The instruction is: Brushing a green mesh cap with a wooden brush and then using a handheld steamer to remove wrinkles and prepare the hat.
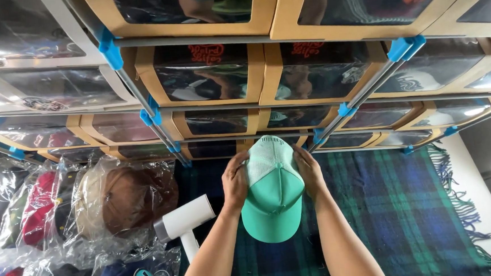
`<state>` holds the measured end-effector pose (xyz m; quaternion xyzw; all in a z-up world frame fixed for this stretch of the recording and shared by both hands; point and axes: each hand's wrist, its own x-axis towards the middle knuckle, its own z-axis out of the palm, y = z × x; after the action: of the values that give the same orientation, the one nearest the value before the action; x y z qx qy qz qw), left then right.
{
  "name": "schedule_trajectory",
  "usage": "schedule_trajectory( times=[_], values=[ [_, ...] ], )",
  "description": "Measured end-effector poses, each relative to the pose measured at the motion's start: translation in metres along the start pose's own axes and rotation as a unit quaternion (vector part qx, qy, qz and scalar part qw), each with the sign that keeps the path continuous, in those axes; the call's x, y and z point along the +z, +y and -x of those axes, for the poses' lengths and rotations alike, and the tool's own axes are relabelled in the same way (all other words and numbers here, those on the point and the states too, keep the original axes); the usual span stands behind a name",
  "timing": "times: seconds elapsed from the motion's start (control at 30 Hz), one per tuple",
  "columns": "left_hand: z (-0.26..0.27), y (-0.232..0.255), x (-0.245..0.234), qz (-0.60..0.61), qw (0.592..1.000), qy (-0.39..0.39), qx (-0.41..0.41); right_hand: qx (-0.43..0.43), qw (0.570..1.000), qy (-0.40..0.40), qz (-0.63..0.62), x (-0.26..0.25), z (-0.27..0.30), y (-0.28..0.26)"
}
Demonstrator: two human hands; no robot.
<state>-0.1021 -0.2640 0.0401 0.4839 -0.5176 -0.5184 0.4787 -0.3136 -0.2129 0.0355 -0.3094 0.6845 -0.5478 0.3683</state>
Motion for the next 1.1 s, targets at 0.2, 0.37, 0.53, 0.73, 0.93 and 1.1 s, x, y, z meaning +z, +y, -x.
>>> schedule_trajectory(
  times=[0.2,0.37,0.53,0.73,0.93,1.1],
  values=[
    [0.002,0.003,-0.007,-0.016,0.998,-0.054,-0.028,-0.017,1.0,-0.008,-0.024,-0.001,0.036,-0.025],
    [-0.005,-0.01,-0.009,-0.015,0.996,-0.051,-0.068,-0.016,0.998,-0.038,-0.053,-0.008,0.024,0.003],
    [-0.004,-0.046,-0.014,-0.023,0.996,-0.046,-0.078,0.043,0.996,-0.043,-0.061,-0.011,0.017,0.025],
    [0.009,-0.031,-0.01,0.051,0.987,-0.028,-0.152,0.198,0.959,0.033,-0.202,0.003,0.027,0.015],
    [0.025,-0.027,-0.015,0.113,0.983,-0.01,-0.146,0.184,0.96,0.026,-0.212,0.0,0.036,0.018],
    [0.08,-0.036,-0.028,0.127,0.982,0.004,-0.141,0.121,0.985,-0.02,-0.121,-0.021,0.09,0.025]
  ],
)
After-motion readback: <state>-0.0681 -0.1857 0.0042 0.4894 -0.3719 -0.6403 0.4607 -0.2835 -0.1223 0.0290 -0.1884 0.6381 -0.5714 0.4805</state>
